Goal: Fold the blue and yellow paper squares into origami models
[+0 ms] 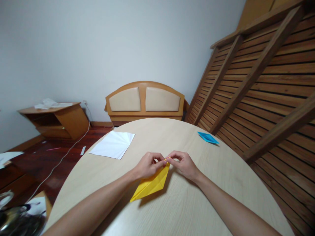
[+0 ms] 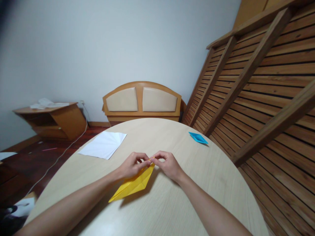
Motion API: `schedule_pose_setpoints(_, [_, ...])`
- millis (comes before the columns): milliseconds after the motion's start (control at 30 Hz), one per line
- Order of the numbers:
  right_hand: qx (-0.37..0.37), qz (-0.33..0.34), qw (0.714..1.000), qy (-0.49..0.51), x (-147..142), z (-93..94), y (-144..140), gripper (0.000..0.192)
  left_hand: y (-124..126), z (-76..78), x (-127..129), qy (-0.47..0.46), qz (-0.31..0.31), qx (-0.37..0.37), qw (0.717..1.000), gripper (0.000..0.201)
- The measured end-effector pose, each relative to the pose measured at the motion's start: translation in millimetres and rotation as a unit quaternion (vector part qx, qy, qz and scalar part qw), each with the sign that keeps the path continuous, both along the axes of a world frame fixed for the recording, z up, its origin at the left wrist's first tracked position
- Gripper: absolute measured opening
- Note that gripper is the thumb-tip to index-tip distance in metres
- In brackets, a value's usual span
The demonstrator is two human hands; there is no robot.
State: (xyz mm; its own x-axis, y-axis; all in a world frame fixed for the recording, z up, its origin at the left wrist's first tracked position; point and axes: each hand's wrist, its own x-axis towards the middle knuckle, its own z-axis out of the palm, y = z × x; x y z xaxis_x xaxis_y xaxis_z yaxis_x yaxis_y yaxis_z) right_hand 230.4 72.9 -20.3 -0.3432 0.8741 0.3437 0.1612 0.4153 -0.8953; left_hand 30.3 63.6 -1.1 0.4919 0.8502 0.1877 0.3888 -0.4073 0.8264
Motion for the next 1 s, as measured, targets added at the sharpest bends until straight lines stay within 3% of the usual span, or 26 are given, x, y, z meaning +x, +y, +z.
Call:
schedule_pose_setpoints(367, [0.008,-0.017,1.000,-0.010,-3.6,5.1,-5.3,0.027,-1.0,1.3,1.1,0.014,0.019,0.030,0.999,0.041])
schedule_pose_setpoints(767, [0.007,-0.021,1.000,-0.005,-6.5,7.8,-8.1,0.023,-3.1,8.0,2.2,-0.008,0.017,0.002,1.000,0.043])
schedule_pose_setpoints(1000, [0.016,-0.032,0.999,-0.012,-6.2,10.1,-9.7,0.018,-2.1,3.8,1.7,-0.004,0.027,0.040,0.999,0.038])
